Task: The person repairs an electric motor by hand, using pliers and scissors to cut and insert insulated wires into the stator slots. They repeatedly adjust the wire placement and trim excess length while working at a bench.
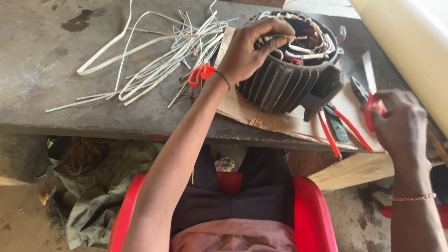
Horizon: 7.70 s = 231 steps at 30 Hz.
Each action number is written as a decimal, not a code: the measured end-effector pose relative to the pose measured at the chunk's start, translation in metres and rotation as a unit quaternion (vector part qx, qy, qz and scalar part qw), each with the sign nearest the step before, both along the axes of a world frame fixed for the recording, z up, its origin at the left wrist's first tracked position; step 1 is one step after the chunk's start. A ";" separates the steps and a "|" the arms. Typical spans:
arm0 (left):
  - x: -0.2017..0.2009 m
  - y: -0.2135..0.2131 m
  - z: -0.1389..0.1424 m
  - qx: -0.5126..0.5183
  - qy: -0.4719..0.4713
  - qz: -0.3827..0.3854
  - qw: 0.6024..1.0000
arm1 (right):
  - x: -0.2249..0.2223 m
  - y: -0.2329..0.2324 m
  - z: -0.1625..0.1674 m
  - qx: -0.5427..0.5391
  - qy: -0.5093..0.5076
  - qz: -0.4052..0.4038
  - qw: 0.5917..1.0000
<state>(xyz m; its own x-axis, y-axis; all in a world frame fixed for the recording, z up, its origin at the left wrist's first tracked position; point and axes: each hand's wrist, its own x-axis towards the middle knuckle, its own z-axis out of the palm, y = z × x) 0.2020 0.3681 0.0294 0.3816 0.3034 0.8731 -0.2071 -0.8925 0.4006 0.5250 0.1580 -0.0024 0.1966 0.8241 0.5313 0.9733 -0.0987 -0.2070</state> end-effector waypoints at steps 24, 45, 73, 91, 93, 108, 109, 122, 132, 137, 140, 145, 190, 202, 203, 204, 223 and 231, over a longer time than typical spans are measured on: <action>0.027 0.010 0.002 0.033 -0.087 0.151 0.984 | -0.148 0.085 0.089 0.283 -0.180 0.211 0.918; 0.029 0.005 0.000 -0.033 -0.105 0.127 0.986 | -0.159 0.110 0.082 0.312 -0.132 0.223 0.914; 0.015 0.009 0.002 -0.083 -0.068 0.074 0.991 | -0.145 0.119 0.099 0.207 -0.008 0.349 0.914; 0.011 0.003 0.006 -0.063 -0.038 0.094 0.993 | -0.129 0.123 0.091 0.192 0.062 0.369 0.907; 0.009 0.003 0.006 -0.060 -0.042 0.078 0.994 | -0.126 0.128 0.087 0.188 0.062 0.359 0.912; 0.007 0.001 0.006 -0.054 -0.040 0.093 0.993 | -0.134 0.122 0.093 0.198 0.027 0.400 0.894; 0.007 0.001 0.005 -0.055 -0.040 0.092 0.993 | -0.135 0.121 0.094 0.200 0.022 0.402 0.893; 0.000 -0.002 0.011 -0.014 -0.029 0.097 0.995 | -0.138 0.113 0.093 0.212 0.030 0.404 0.889; -0.002 -0.009 0.019 0.132 -0.009 0.156 0.979 | -0.132 0.115 0.089 0.196 0.036 0.405 0.892; -0.005 -0.007 0.019 0.100 0.001 0.117 0.988 | -0.131 0.116 0.090 0.190 0.020 0.410 0.892; -0.009 -0.003 0.022 0.115 0.021 0.119 0.986 | -0.132 0.116 0.090 0.179 0.033 0.422 0.888; -0.010 -0.002 0.023 0.116 0.030 0.121 0.985 | -0.133 0.114 0.090 0.188 0.026 0.421 0.887; -0.008 -0.017 0.016 0.078 -0.016 0.121 0.989 | -0.135 0.106 0.093 0.200 0.026 0.414 0.888; -0.003 -0.020 0.014 0.025 -0.013 0.200 0.979 | -0.134 0.107 0.090 0.202 0.024 0.432 0.879; -0.003 -0.020 0.014 0.030 -0.020 0.168 0.985 | -0.134 0.107 0.090 0.201 0.028 0.434 0.878; -0.006 -0.021 0.014 0.034 -0.025 0.136 0.990 | -0.134 0.107 0.091 0.200 0.033 0.435 0.877; -0.011 -0.024 0.017 0.094 -0.024 0.162 0.982 | -0.131 0.109 0.091 0.176 0.072 0.445 0.875; -0.016 -0.014 0.023 0.089 0.018 0.120 0.989 | -0.133 0.108 0.092 0.169 0.072 0.434 0.882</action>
